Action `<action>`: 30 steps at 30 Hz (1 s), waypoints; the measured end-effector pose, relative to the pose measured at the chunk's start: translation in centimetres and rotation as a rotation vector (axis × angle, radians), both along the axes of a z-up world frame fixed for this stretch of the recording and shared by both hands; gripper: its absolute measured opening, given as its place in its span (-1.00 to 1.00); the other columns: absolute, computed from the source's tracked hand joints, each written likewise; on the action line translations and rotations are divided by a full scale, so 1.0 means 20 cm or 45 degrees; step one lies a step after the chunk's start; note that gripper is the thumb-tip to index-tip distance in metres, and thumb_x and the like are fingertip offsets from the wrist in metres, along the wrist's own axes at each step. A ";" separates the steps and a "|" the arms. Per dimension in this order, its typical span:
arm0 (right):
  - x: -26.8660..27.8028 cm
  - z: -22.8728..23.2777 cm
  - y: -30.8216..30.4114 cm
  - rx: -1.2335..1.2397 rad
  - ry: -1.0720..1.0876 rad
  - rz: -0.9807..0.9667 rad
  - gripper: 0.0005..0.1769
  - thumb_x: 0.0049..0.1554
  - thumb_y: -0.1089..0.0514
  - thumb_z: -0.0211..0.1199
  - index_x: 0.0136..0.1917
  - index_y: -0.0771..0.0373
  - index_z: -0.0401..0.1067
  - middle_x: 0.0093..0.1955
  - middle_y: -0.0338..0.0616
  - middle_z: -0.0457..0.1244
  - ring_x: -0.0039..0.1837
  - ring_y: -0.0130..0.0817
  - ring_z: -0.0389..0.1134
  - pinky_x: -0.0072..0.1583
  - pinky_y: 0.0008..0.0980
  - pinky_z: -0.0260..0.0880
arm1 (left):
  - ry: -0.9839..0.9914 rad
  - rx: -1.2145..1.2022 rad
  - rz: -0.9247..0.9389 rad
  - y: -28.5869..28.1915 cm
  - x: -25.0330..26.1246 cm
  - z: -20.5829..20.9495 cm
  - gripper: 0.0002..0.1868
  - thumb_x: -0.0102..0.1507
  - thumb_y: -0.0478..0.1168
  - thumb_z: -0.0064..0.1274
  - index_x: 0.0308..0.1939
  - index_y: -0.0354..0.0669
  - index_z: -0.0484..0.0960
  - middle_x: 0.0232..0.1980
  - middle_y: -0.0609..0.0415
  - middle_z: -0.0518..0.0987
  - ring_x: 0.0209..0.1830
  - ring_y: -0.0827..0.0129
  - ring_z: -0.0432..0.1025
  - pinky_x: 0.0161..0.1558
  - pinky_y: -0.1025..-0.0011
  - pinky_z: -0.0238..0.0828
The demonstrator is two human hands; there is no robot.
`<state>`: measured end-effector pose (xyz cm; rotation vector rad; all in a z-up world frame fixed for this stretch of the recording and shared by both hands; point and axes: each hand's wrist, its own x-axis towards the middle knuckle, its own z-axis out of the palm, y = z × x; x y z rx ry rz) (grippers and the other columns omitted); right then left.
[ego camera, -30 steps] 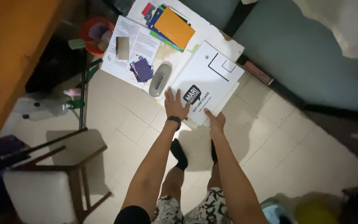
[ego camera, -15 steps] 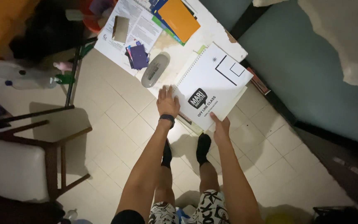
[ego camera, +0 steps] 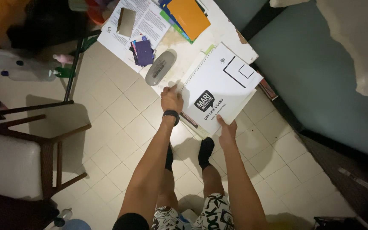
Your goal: Cleaning and organizing various folders, envelopes, and notebooks on a desk.
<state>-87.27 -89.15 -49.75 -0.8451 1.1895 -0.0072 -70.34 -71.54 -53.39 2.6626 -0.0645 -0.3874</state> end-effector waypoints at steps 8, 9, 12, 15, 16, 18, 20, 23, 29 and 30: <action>-0.04 0.03 -0.04 0.185 -0.095 -0.057 -0.40 0.09 0.30 0.35 0.38 0.37 0.28 0.30 -0.04 0.29 0.33 -0.18 0.30 0.32 -0.20 0.34 | -0.016 -0.084 0.058 -0.02 -0.05 0.04 -0.56 0.16 -0.22 0.17 0.14 -0.01 0.58 0.05 -0.14 0.48 0.02 -0.08 0.38 0.08 0.05 0.35; -0.02 0.07 -0.04 0.192 0.010 -0.017 -0.39 0.08 0.28 0.34 0.38 0.34 0.28 0.30 -0.07 0.29 0.33 -0.20 0.30 0.31 -0.19 0.33 | -0.065 -0.104 0.037 0.01 -0.06 -0.03 -0.58 0.16 -0.23 0.16 0.12 0.01 0.59 0.04 -0.15 0.47 0.01 -0.08 0.38 0.11 0.05 0.34; 0.01 0.18 -0.07 0.229 0.103 -0.034 -0.38 0.08 0.27 0.30 0.40 0.27 0.27 0.29 -0.12 0.26 0.31 -0.22 0.26 0.27 -0.10 0.32 | 0.001 -0.087 0.041 0.04 -0.02 -0.02 -0.64 0.23 -0.21 0.11 0.13 -0.01 0.60 0.00 -0.21 0.53 -0.04 -0.12 0.43 0.11 0.05 0.36; -0.08 0.05 -0.09 0.238 -0.045 -0.004 -0.39 0.10 0.29 0.30 0.40 0.32 0.26 0.29 0.01 0.30 0.32 -0.16 0.32 0.33 -0.18 0.39 | 0.231 -0.121 0.104 0.09 0.02 -0.10 -0.75 0.38 -0.11 -0.02 0.04 -0.09 0.64 -0.05 -0.13 0.68 -0.05 -0.02 0.56 0.08 0.12 0.47; -0.10 0.02 -0.09 0.236 -0.045 -0.004 -0.39 0.10 0.29 0.30 0.40 0.32 0.26 0.29 0.01 0.30 0.32 -0.16 0.32 0.33 -0.18 0.39 | 0.231 -0.123 0.104 0.10 0.03 -0.11 -0.75 0.38 -0.11 -0.02 0.04 -0.09 0.64 -0.05 -0.13 0.68 -0.05 -0.02 0.56 0.08 0.12 0.47; -0.13 -0.02 -0.10 0.319 -0.263 -0.019 -0.37 0.11 0.30 0.30 0.43 0.36 0.24 0.31 -0.04 0.27 0.32 -0.18 0.29 0.29 -0.19 0.37 | 0.318 -0.183 0.074 0.12 0.04 -0.13 -0.70 0.32 -0.07 0.04 -0.04 -0.16 0.73 -0.10 -0.20 0.69 -0.10 -0.04 0.54 0.00 0.12 0.44; -0.11 0.02 -0.11 0.290 -0.180 -0.019 -0.37 0.09 0.30 0.30 0.41 0.35 0.24 0.30 -0.04 0.28 0.31 -0.18 0.30 0.28 -0.19 0.39 | 0.359 -0.280 0.058 0.16 0.04 -0.21 -0.68 0.32 -0.07 0.06 -0.06 -0.22 0.73 -0.12 -0.20 0.70 -0.13 0.01 0.57 -0.01 0.19 0.48; -0.07 0.07 -0.10 0.220 -0.046 0.006 -0.39 0.09 0.29 0.30 0.39 0.36 0.26 0.29 -0.02 0.29 0.31 -0.17 0.31 0.27 -0.20 0.39 | 0.411 -0.441 0.086 0.16 0.04 -0.13 -0.67 0.29 -0.08 0.11 -0.08 -0.29 0.73 -0.19 -0.17 0.72 -0.20 0.11 0.61 -0.07 0.28 0.53; 0.02 0.15 -0.04 0.002 0.000 0.025 -0.44 0.11 0.33 0.31 0.36 0.37 0.25 0.27 0.07 0.30 0.27 -0.17 0.35 0.23 -0.23 0.43 | 0.424 -0.577 0.207 0.14 0.08 0.12 -0.68 0.25 -0.13 0.19 -0.10 -0.37 0.71 -0.26 -0.11 0.72 -0.31 0.29 0.61 -0.18 0.36 0.55; 0.03 0.15 -0.03 0.003 -0.069 -0.036 -0.46 0.10 0.36 0.31 0.33 0.40 0.28 0.27 0.06 0.30 0.24 -0.17 0.36 0.21 -0.26 0.44 | 0.343 -0.574 0.199 0.14 0.09 0.14 -0.70 0.21 -0.17 0.24 -0.13 -0.39 0.72 -0.27 -0.11 0.71 -0.32 0.32 0.60 -0.19 0.39 0.54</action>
